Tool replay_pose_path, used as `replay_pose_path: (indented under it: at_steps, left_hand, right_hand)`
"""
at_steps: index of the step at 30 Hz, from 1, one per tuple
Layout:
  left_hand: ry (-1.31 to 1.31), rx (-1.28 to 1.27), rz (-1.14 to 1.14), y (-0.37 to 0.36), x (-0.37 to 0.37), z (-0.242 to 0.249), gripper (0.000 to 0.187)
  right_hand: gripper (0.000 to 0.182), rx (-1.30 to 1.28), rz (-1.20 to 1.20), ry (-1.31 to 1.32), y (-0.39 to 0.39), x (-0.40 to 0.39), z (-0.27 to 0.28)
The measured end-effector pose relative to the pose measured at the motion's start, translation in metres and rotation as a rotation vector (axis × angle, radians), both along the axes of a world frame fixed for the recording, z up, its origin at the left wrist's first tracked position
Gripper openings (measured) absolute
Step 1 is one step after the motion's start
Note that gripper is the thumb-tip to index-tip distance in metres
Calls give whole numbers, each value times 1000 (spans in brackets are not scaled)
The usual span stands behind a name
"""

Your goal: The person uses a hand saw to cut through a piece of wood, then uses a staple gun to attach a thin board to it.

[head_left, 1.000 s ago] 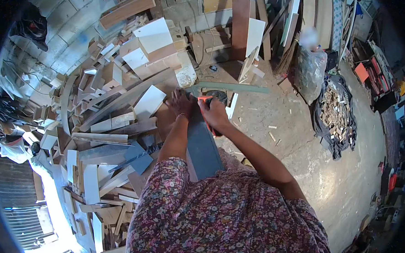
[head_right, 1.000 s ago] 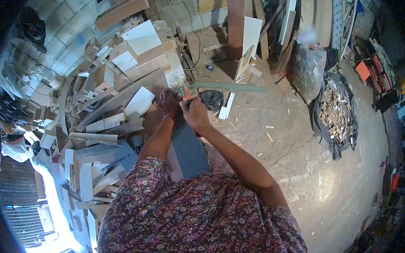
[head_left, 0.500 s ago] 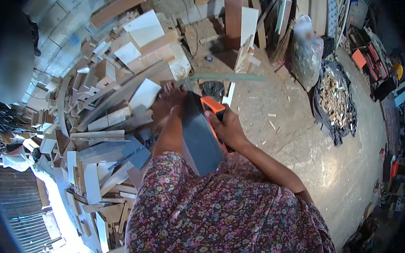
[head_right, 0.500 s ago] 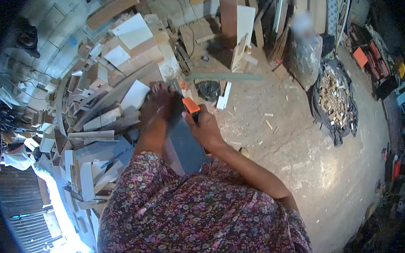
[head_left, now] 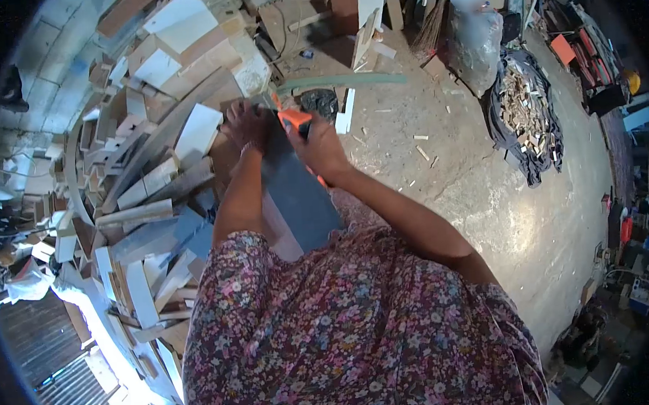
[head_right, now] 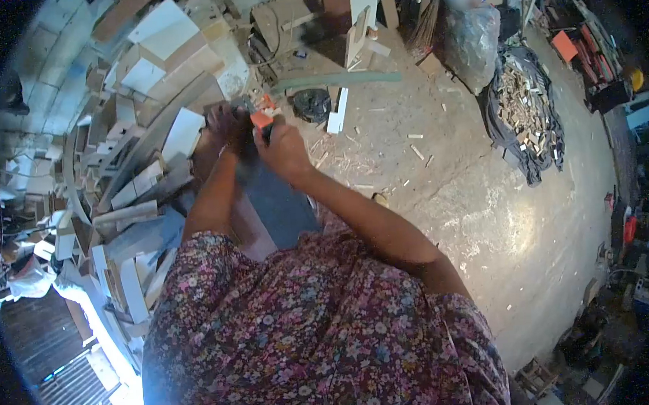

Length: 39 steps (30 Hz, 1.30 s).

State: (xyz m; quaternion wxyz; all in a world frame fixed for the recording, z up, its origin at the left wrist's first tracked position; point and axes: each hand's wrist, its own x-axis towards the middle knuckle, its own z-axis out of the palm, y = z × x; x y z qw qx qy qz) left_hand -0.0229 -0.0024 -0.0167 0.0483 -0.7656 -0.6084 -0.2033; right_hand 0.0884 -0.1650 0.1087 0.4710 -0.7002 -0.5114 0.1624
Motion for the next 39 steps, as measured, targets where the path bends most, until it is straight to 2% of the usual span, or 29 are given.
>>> replay_pose_path:
  at_steps: [1,5,8,10,14,16,20,22,23,24,25,26,27,28,30,31,32,35,39]
  left_hand:
    - [10,25,-4,5,-1,-9,40]
    - [-69,3,-38,6,-5,-1,40]
    - [-24,-15,70,-1,3,5,40]
    - [-18,-76,118,-5,4,9,41]
    - [-3,-148,100,-6,3,20,41]
    - [7,-138,89,-6,4,24,40]
    - [40,-122,88,-5,3,23,39]
    - [-17,-130,102,-10,5,23,39]
    - [-16,-123,103,-13,6,22,39]
    - [12,-148,105,-15,7,25,39]
    - [38,-166,108,-11,5,26,40]
    - [38,-151,111,-6,1,18,40]
    - [29,-90,103,2,-1,-4,41]
    - [18,-32,94,2,0,-4,42]
    - [16,-128,92,3,2,-2,44]
    - [-6,-84,84,3,1,-3,44]
    - [-25,-44,79,1,-2,-5,44]
    - [-41,-98,109,-2,0,8,44]
    - [-3,-104,64,12,0,-9,43]
  right_hand:
    - [37,-175,-25,67,-6,-2,10]
    - [36,-94,8,158,-18,-6,9]
    - [35,-84,-9,210,-20,-6,10]
    - [33,-162,-13,255,-22,-3,15]
    - [33,-145,-2,245,-28,-6,15]
    - [29,-189,52,360,-37,-2,15]
    - [29,-152,28,328,-29,-4,1]
    - [32,-9,65,98,-14,-6,8]
    - [35,-104,47,85,-3,-1,12]
    - [35,-93,48,89,10,5,9]
    - [35,-226,103,177,27,13,3]
    - [36,-362,160,260,38,17,-4]
    - [36,-370,164,279,42,17,-3]
    - [36,-360,167,271,39,14,2]
    - [37,-119,105,46,20,3,9]
    - [35,-141,72,36,8,-3,16]
    - [35,-150,77,39,-1,-3,22]
    - [31,-240,156,269,-42,14,76]
    - [30,-202,108,258,-50,16,69]
